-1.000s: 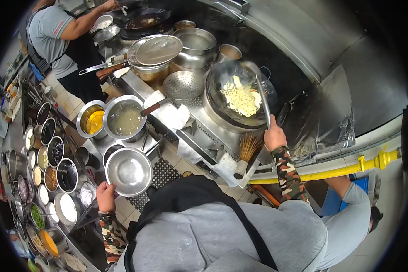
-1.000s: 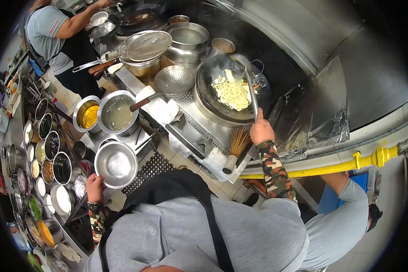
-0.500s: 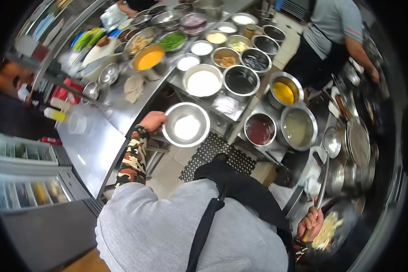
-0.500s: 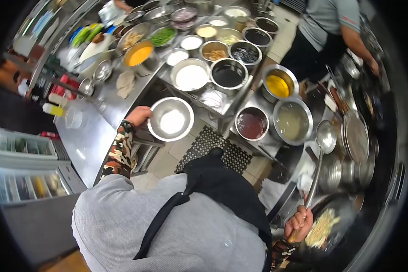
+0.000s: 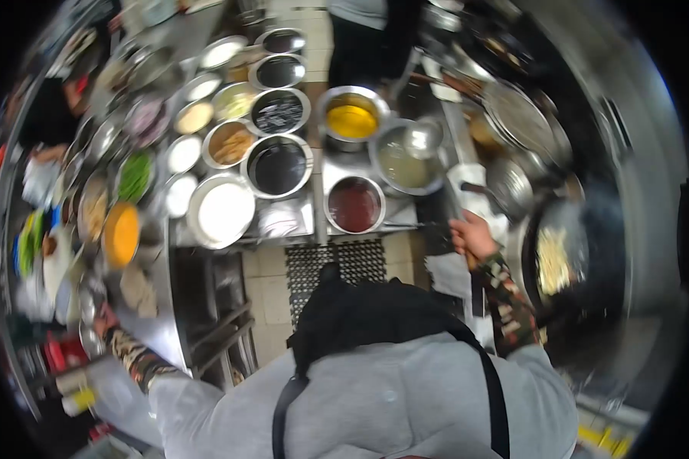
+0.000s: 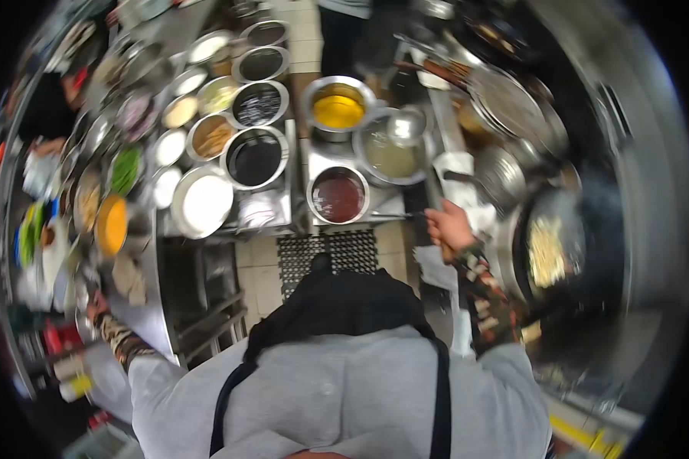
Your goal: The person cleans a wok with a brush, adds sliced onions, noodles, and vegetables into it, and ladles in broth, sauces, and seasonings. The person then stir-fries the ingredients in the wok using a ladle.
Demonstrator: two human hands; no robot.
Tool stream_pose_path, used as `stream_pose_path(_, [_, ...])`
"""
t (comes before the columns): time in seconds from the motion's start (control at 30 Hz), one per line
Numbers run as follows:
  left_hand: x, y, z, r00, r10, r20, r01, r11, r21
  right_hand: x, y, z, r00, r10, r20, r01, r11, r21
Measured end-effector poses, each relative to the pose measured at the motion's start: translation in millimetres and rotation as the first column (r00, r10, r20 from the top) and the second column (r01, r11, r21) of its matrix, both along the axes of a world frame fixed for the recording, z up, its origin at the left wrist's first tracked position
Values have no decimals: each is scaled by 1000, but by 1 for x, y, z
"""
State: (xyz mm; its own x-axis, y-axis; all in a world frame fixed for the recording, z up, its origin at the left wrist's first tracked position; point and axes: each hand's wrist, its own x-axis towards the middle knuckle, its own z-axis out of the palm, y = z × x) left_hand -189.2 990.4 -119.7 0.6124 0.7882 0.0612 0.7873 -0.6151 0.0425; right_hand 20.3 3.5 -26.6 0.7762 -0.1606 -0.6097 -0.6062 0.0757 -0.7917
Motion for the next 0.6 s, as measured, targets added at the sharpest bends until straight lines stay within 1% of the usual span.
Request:
stream_pose_path(0.07, [20, 7, -12, 974, 215, 67, -215, 976, -6, -4, 6, -14, 998, 52, 27, -47, 983, -178])
stream_pose_path(0.13, [40, 21, -22, 965, 15, 262, -24, 999, 32, -5, 8, -33, 995, 97, -11, -95, 945, -314])
stream_pose_path(0.17, [47, 19, -22, 987, -51, 152, 19, 979, 204, -2, 5, -47, 984, 173, -47, -175, 870, -462])
stream_pose_path(0.2, [57, 7, -16, 996, -86, 39, 65, 924, 377, -1, 2, -66, 986, 158, -50, -163, 870, -465])
stream_pose_path(0.23, [70, -7, -12, 978, -54, 203, -19, 940, 342, 1, 0, -86, 971, 237, -2, -188, 767, -614])
stream_pose_path(0.27, [81, -24, -5, 886, 19, 463, -108, 980, 167, 0, 0, -96, 946, 324, 29, -197, 640, -743])
stream_pose_path(0.3, [92, -39, 0, 673, 148, 725, -120, 989, -90, 0, 14, -79, 965, 261, 10, -184, 706, -684])
stream_pose_path(0.33, [103, -67, 16, 440, 275, 855, -65, 959, -275, -3, 16, -84, 966, 257, 9, -181, 704, -687])
stream_pose_path(0.37, [113, -94, 38, 305, 323, 896, -9, 942, -336, -6, 16, -95, 960, 276, 44, -154, 653, -742])
stream_pose_path(0.4, [120, -122, 56, 235, 343, 909, 19, 934, -358, -9, 14, -106, 952, 298, 77, -124, 599, -791])
stream_pose_path(0.43, [128, -150, 74, 198, 270, 942, 21, 960, -280, -10, 11, -114, 956, 288, 59, -151, 652, -743])
stream_pose_path(0.47, [133, -165, 85, 199, 269, 942, 23, 960, -279, -10, 8, -122, 956, 286, 60, -149, 653, -742])
stream_pose_path(0.53, [141, -185, 102, 195, 92, 977, 75, 991, -109, -8, 9, -128, 950, 310, 34, -213, 724, -656])
stream_pose_path(0.57, [145, -199, 112, 192, 87, 978, 80, 991, -104, -7, 11, -124, 951, 306, 38, -208, 728, -653])
stream_pose_path(0.6, [149, -213, 122, 212, 92, 973, 109, 987, -117, -3, 23, -102, 982, 187, -15, -175, 889, -424])
